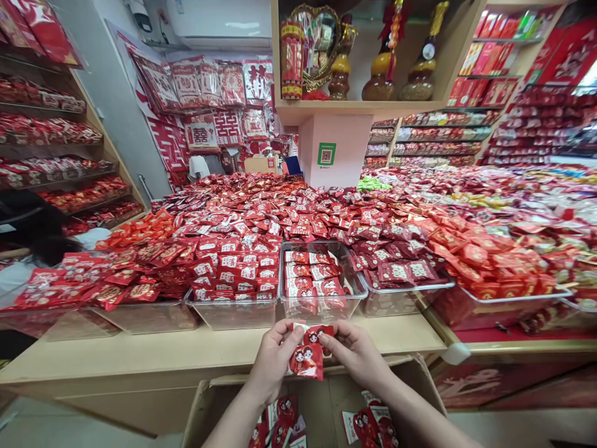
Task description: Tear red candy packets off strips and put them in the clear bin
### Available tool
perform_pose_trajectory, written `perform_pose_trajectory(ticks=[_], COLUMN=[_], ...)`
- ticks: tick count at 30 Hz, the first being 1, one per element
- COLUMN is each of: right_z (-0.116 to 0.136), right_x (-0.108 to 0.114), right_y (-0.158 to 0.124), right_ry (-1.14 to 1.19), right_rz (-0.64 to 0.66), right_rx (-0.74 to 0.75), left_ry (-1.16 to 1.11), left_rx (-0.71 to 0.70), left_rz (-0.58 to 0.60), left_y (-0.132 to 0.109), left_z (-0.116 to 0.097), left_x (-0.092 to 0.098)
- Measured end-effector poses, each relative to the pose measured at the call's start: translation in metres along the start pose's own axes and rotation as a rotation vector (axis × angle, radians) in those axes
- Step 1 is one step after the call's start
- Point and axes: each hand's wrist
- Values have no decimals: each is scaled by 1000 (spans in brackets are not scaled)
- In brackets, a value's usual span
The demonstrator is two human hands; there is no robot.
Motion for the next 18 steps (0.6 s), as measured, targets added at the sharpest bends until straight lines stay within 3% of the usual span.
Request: perform_pose_trajectory(ticks=[4,11,15,18], right_z=[-2,16,37,40], right_x=[0,10,37,48], right_y=[-2,5,47,94], right_ry=[-80,-44,-102,-146], right_rz=[-37,-128,-297,-258], right_rx=[13,-5,2,-38], left_ry=[18,-54,-45,10], left_rx=[26,-2,25,11], left_rz=[30,-33,-63,-30], left_y=[-2,-2,0,0], left_z=[0,-3,-4,-2], left_x=[-1,-3,-2,0])
Point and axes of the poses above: each hand's wrist, its own y-axis towards the middle knuckle, its own x-axis out of the back of the hand, z = x × y, and after that the axes turned 15 degrees about -y, right-handed
